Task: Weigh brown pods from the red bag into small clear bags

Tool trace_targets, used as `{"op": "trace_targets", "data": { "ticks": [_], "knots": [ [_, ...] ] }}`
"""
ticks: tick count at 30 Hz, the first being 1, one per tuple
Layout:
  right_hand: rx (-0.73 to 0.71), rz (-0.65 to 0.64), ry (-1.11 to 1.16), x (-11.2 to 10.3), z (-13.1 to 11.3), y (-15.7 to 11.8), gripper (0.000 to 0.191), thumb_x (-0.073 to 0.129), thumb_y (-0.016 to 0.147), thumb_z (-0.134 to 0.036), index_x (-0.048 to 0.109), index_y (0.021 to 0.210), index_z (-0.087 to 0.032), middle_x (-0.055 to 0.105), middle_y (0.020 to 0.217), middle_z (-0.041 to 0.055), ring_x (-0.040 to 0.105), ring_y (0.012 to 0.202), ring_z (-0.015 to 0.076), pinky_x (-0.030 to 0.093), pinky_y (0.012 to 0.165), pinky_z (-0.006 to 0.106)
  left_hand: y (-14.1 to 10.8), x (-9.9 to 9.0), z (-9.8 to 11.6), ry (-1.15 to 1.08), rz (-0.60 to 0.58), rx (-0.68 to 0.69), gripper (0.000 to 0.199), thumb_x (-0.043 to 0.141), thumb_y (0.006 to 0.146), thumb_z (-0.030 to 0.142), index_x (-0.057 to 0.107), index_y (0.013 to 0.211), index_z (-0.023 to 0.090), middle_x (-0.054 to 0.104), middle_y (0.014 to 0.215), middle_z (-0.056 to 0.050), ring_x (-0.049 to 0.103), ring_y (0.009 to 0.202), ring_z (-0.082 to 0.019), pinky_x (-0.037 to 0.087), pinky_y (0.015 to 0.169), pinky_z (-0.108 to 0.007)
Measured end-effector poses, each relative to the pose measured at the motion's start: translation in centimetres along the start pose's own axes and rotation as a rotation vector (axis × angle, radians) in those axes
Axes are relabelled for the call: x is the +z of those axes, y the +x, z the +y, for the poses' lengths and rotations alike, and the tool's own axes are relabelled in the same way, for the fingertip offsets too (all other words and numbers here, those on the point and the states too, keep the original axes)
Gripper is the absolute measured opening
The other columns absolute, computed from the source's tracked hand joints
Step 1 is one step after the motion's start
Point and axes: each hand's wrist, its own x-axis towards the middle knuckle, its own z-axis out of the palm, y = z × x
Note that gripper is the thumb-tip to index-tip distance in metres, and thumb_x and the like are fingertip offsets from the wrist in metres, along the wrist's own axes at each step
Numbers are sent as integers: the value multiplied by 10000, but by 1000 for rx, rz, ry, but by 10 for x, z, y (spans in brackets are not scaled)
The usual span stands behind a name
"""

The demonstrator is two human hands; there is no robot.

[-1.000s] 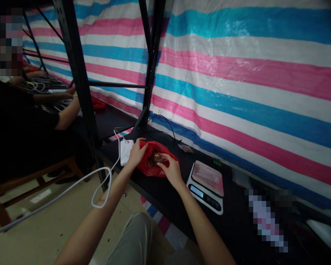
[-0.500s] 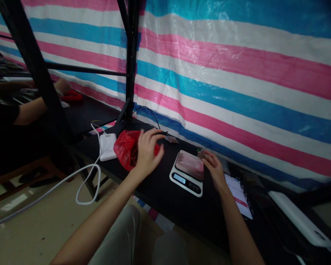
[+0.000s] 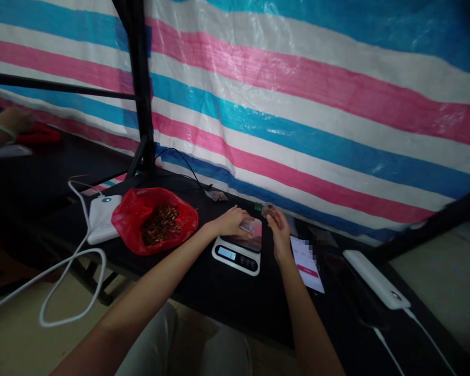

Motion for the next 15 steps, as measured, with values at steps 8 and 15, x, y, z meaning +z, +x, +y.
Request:
{"op": "trace_targets", "data": {
  "ticks": [8,15],
  "knots": [
    [2,-79,-21,5,0,-3,465,661,696,-391,577,1112,-202,614,1164,87,580,1041,231,417,933,414,-3,-1,-4,-198,92,1,636,707,600,506,605,1137,180,604,1066,-112,538,1002,-259,366,907,-372],
    [-39,-64,-41,2,2,-3,446,654,709,-390,575,1109,-209,610,1161,81,580,1027,220,432,905,390,-5,-6,-13,-683,257,-90,532,741,596,382,645,1061,141,633,1049,-108,572,973,-223,396,897,-336]
  ]
}}
